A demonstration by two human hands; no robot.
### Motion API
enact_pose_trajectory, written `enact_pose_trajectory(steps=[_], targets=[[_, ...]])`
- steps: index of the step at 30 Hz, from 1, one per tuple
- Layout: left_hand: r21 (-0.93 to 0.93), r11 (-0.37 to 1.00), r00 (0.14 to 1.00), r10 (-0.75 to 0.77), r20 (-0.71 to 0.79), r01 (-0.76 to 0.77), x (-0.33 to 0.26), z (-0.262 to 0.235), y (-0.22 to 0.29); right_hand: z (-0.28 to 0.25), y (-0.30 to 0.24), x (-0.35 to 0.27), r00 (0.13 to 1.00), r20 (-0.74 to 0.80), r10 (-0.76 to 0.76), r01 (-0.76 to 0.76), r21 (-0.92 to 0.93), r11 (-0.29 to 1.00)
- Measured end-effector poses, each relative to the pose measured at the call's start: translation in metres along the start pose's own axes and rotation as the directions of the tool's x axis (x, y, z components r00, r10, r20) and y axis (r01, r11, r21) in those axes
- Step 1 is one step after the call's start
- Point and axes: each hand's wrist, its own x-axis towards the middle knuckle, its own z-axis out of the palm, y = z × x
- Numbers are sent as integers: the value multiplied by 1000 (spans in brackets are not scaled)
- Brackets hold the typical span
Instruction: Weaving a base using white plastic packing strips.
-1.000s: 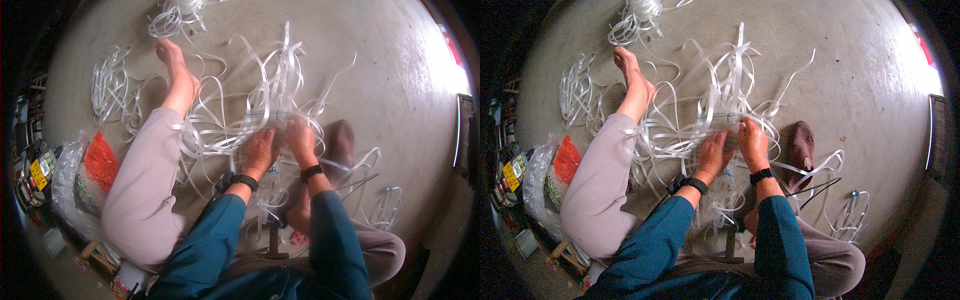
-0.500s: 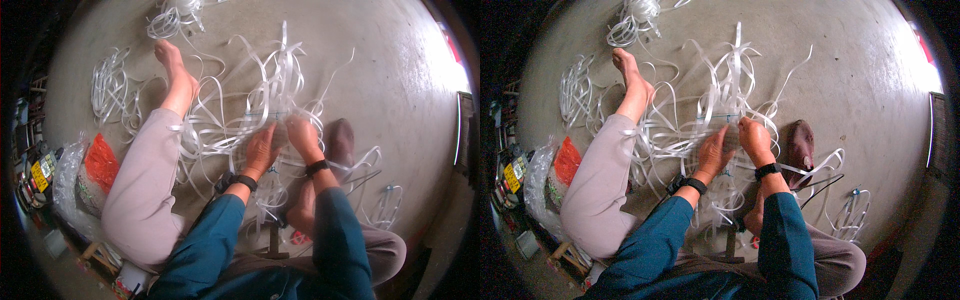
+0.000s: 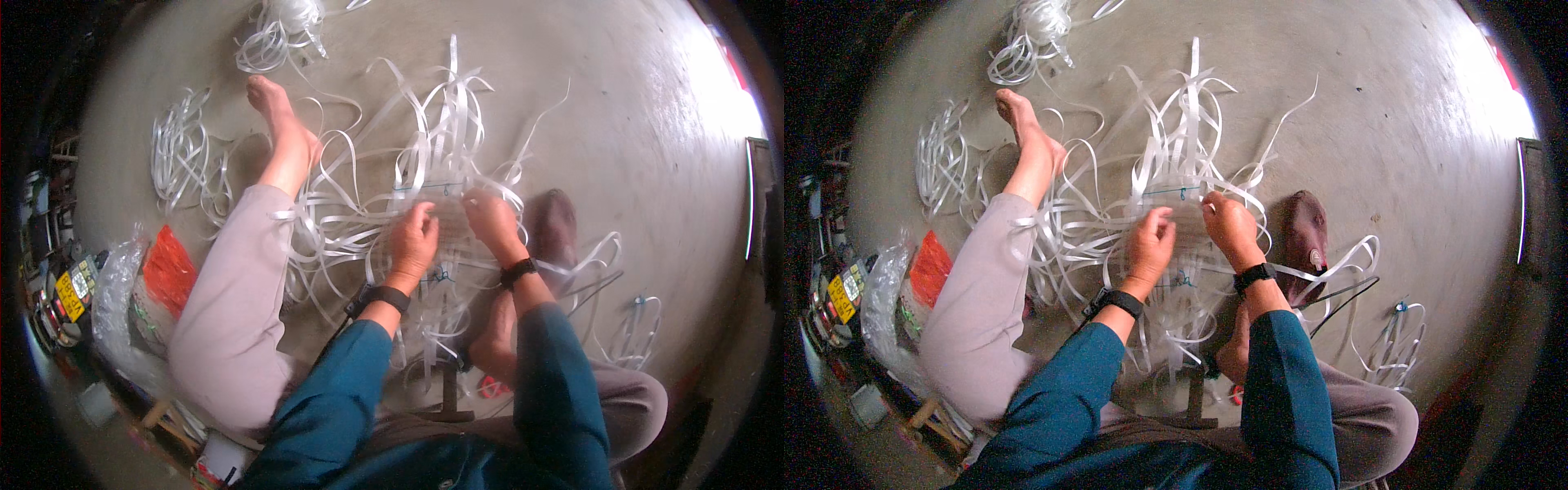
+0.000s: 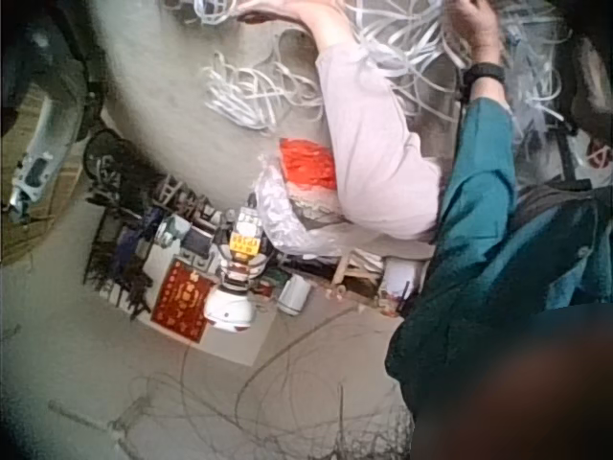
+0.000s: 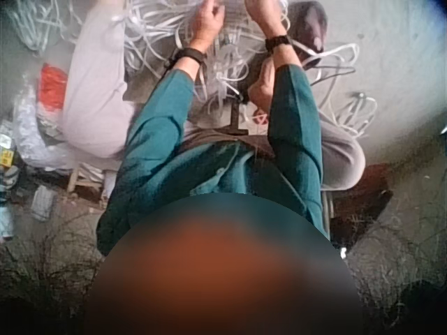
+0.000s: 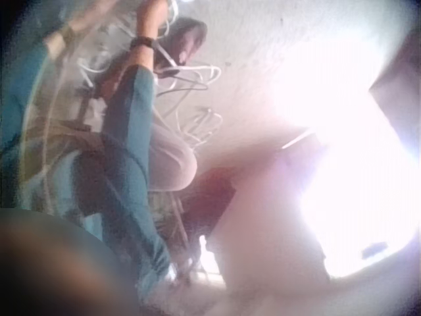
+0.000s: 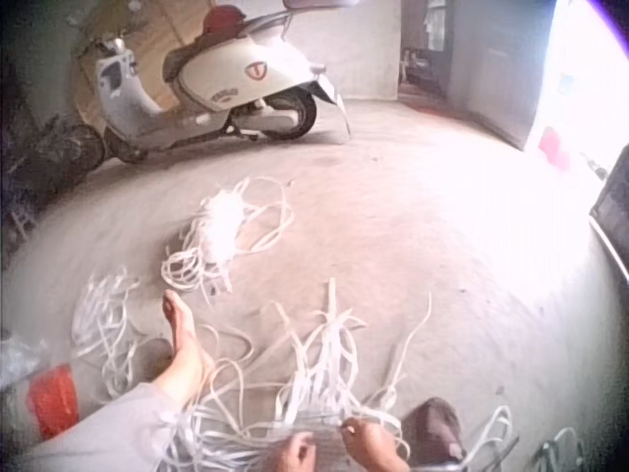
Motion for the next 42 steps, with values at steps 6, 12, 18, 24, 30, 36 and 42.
enact_pose_trajectory(steps=[6,12,18,24,30,36,42], targets=[[96,994,978,64,-196,-46,20,-26,-8,-1,9,-4,1000,-7,28,-28,44,999],[-149,984,994,-103,-39,96,26,-32,-27,-8,1,-15,999,-26,-18,17,-49,999],[-190,979,998,-66,23,69,28,-47,-10,-25,-5,-32,993,-67,-95,103,126,987],[-286,958,998,35,59,-17,21,-75,53,-75,-39,-78,999,9,-34,30,297,954],[-355,928,988,142,56,-113,6,-115,98,-88,-49,-125,999,-50,-22,39,378,925],[-417,894,975,211,68,-165,-22,-146,117,-88,-75,-178,994,-21,-108,110,233,966],[-441,884,976,207,75,-153,-38,-144,110,-95,-99,-201,993,-7,-117,117,161,980]])
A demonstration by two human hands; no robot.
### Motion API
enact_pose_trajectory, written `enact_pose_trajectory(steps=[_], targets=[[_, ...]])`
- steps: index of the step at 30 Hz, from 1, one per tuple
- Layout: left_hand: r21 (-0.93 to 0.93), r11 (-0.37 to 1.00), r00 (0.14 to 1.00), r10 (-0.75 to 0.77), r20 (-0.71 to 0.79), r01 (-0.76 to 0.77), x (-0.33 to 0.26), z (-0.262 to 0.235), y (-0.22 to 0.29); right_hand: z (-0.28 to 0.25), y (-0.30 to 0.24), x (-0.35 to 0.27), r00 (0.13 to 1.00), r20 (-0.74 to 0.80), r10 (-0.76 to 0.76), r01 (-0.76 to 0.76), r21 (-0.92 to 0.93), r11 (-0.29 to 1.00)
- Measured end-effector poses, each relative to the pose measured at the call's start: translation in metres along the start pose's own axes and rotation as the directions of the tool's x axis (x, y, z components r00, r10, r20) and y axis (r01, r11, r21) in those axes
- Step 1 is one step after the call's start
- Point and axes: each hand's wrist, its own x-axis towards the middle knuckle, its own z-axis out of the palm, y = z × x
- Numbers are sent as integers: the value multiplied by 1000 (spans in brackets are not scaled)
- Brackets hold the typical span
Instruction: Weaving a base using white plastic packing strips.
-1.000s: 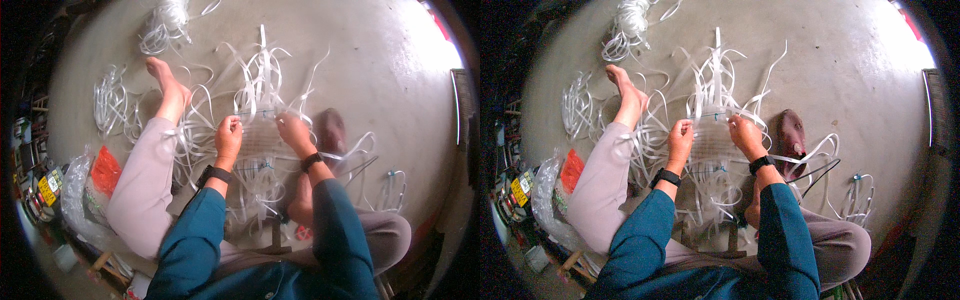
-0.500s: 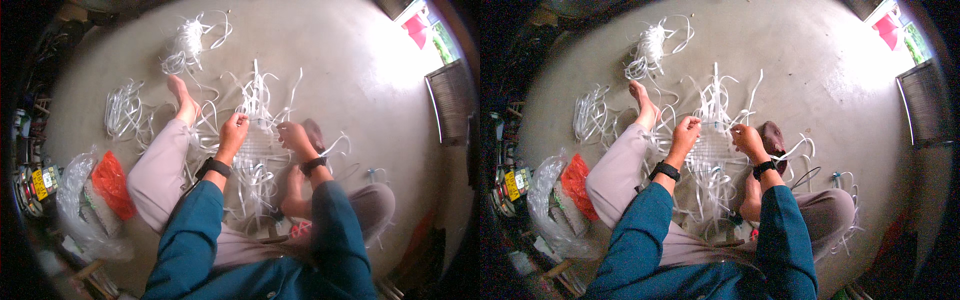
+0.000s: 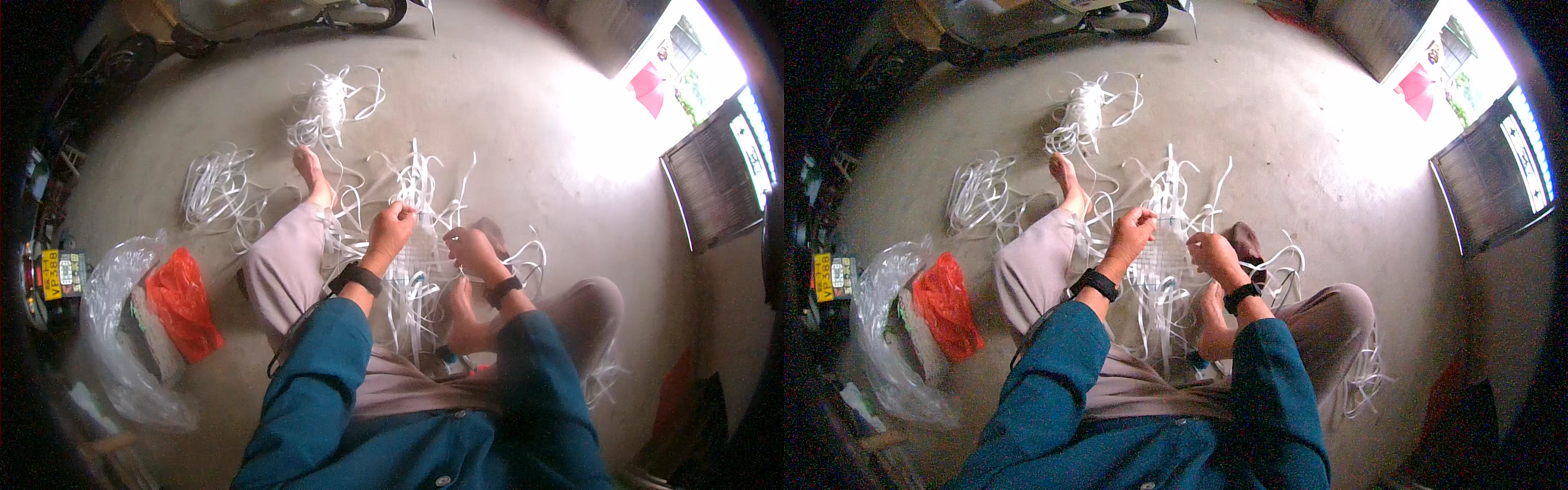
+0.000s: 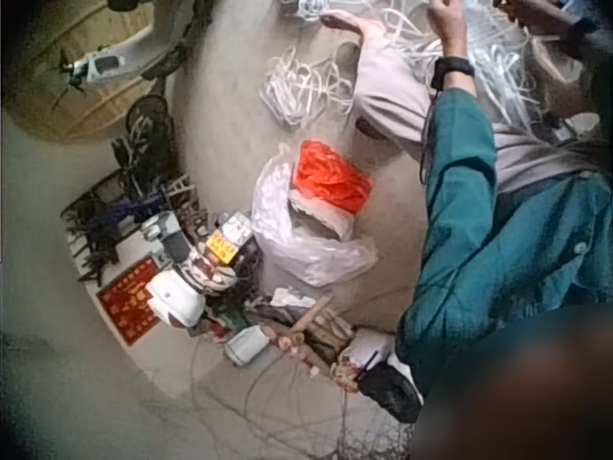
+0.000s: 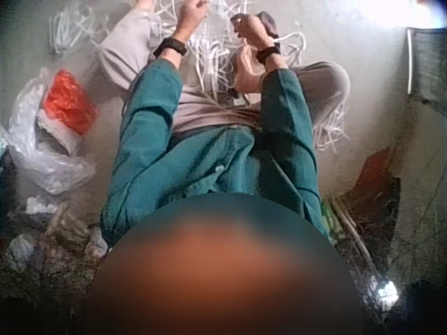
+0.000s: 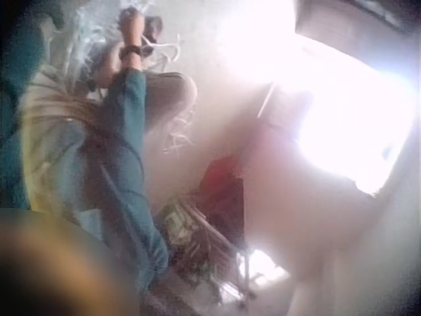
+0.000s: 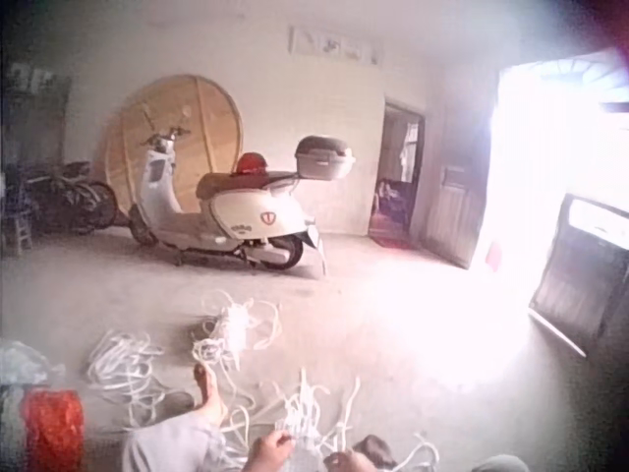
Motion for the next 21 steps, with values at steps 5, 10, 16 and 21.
enact_pose_trajectory(steps=[5,10,16,21], targets=[[29,1000,1000,-8,-24,9,-3,4,-15,-16,-21,-10,994,-102,-29,38,88,995],[134,991,997,11,-74,-1,-6,0,-36,-22,-39,-14,986,-144,-81,100,130,986],[385,923,999,37,-16,-28,-26,-3,-40,-14,-37,-4,989,-131,-73,92,149,985],[500,866,984,-102,149,14,-34,15,-43,-11,53,37,980,-168,-109,162,350,923]])
